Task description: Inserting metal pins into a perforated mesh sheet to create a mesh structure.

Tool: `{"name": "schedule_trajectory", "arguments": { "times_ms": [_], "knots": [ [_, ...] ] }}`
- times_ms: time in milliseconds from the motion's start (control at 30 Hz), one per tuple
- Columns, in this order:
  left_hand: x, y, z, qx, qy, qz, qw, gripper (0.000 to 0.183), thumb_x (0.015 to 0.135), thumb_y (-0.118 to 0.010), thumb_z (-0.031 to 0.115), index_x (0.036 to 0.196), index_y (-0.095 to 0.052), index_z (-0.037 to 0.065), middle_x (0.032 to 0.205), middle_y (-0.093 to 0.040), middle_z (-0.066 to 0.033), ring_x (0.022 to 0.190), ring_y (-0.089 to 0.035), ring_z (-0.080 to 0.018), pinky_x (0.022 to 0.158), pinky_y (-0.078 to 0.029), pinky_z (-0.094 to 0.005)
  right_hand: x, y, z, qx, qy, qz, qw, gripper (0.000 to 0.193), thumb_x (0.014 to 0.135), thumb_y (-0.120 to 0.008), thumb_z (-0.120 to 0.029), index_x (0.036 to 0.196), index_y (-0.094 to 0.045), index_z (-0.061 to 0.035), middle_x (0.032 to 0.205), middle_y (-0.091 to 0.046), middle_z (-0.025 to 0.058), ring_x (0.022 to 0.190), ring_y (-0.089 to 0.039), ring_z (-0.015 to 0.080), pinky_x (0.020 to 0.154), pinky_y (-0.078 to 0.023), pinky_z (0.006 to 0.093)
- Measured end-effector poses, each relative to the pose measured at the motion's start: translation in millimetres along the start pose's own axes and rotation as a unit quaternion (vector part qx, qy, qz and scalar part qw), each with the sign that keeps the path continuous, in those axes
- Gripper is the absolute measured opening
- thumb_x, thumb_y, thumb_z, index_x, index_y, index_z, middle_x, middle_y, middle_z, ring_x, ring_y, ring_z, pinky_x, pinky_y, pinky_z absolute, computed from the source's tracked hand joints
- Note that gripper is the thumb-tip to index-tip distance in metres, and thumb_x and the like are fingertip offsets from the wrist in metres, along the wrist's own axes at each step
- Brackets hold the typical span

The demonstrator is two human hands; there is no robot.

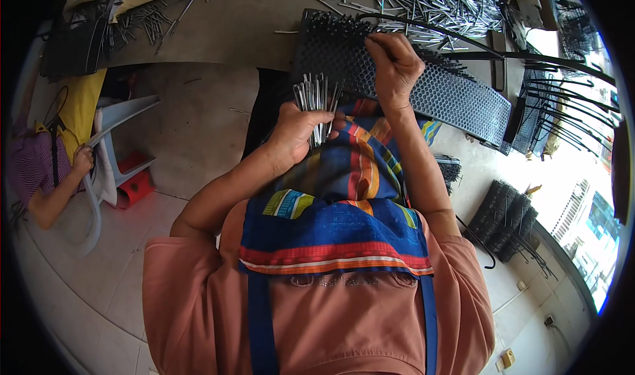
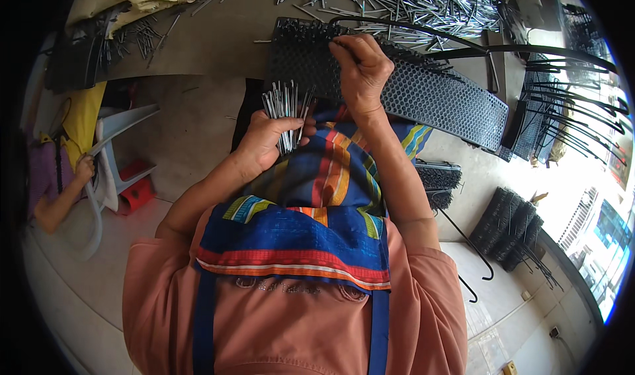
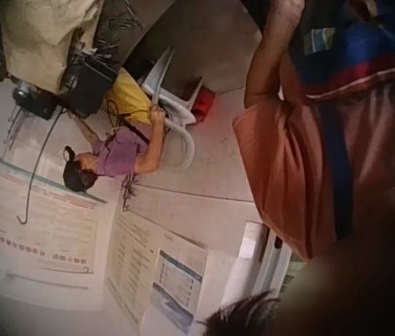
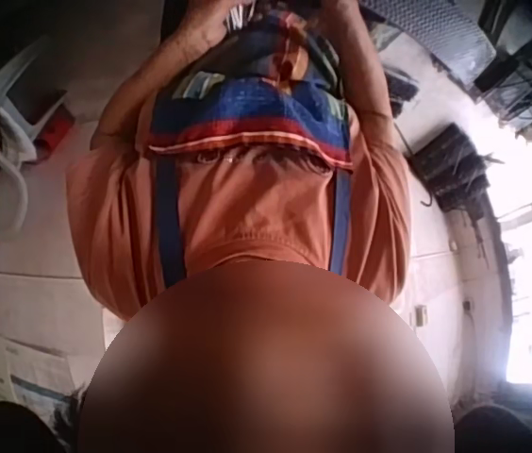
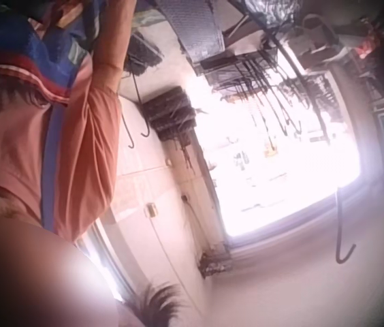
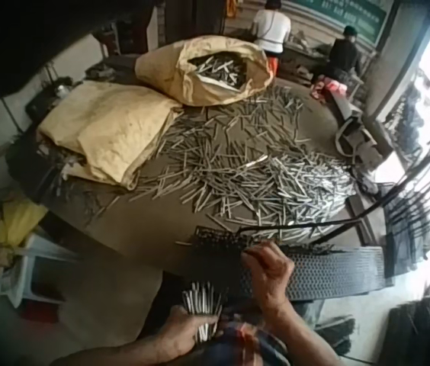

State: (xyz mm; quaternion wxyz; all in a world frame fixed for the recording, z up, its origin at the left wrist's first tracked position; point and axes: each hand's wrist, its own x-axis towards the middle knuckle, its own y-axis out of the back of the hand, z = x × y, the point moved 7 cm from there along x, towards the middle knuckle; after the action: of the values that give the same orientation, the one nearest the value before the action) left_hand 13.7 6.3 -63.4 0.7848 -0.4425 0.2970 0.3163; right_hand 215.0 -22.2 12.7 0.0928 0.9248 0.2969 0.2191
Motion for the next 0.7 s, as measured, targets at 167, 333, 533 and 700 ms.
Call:
{"name": "schedule_trajectory", "arguments": {
  "times_ms": [167, 333, 533, 700],
  "knots": [
    [2.7, -2.9, 1.8, 0.005, 0.003, -0.007, 1.000, 0.024, 0.084, -0.062, -0.002, 0.108, -0.065, -0.007, 0.094, -0.071, -0.0181, 0.080, -0.071, -0.0262, 0.067, -0.059, -0.0360, -2.5, -5.9, -6.2, -0.096, 0.015, 0.006, 0.995, 0.015, 0.078, -0.073, 0.003, 0.092, -0.073, -0.0012, 0.075, -0.064, 0.0042, 0.062, -0.057, 0.0078, 0.057, -0.044, 0.0213],
    [4.7, -6.6, 9.5, -0.018, -0.006, 0.005, 1.000, 0.021, 0.084, -0.061, -0.003, 0.104, -0.066, -0.005, 0.092, -0.071, -0.0156, 0.078, -0.070, -0.0241, 0.067, -0.057, -0.0346, 0.5, -11.0, -8.4, -0.171, 0.042, -0.041, 0.984, 0.016, 0.080, -0.072, -0.001, 0.096, -0.074, -0.0045, 0.073, -0.064, 0.0078, 0.061, -0.061, 0.0140, 0.058, -0.046, 0.0239],
    [6.4, -15.7, 17.4, -0.062, -0.023, 0.005, 0.998, 0.017, 0.082, -0.060, -0.005, 0.098, -0.066, -0.005, 0.088, -0.070, -0.0168, 0.074, -0.069, -0.0250, 0.064, -0.057, -0.0350, 4.9, -15.3, -17.0, -0.298, 0.062, -0.080, 0.949, 0.026, 0.086, -0.067, -0.011, 0.112, -0.070, -0.0135, 0.084, -0.069, 0.0122, 0.070, -0.067, 0.0298, 0.061, -0.052, 0.0349],
    [6.3, -19.7, 20.4, -0.073, -0.019, 0.007, 0.997, 0.017, 0.083, -0.059, -0.005, 0.098, -0.066, -0.004, 0.088, -0.070, -0.0165, 0.076, -0.069, -0.0244, 0.066, -0.057, -0.0351, -9.6, -15.2, -3.4, -0.391, 0.030, -0.163, 0.905, 0.042, 0.084, -0.068, -0.013, 0.126, -0.062, -0.0176, 0.089, -0.070, 0.0122, 0.070, -0.067, 0.0315, 0.062, -0.053, 0.0377]
  ]
}}
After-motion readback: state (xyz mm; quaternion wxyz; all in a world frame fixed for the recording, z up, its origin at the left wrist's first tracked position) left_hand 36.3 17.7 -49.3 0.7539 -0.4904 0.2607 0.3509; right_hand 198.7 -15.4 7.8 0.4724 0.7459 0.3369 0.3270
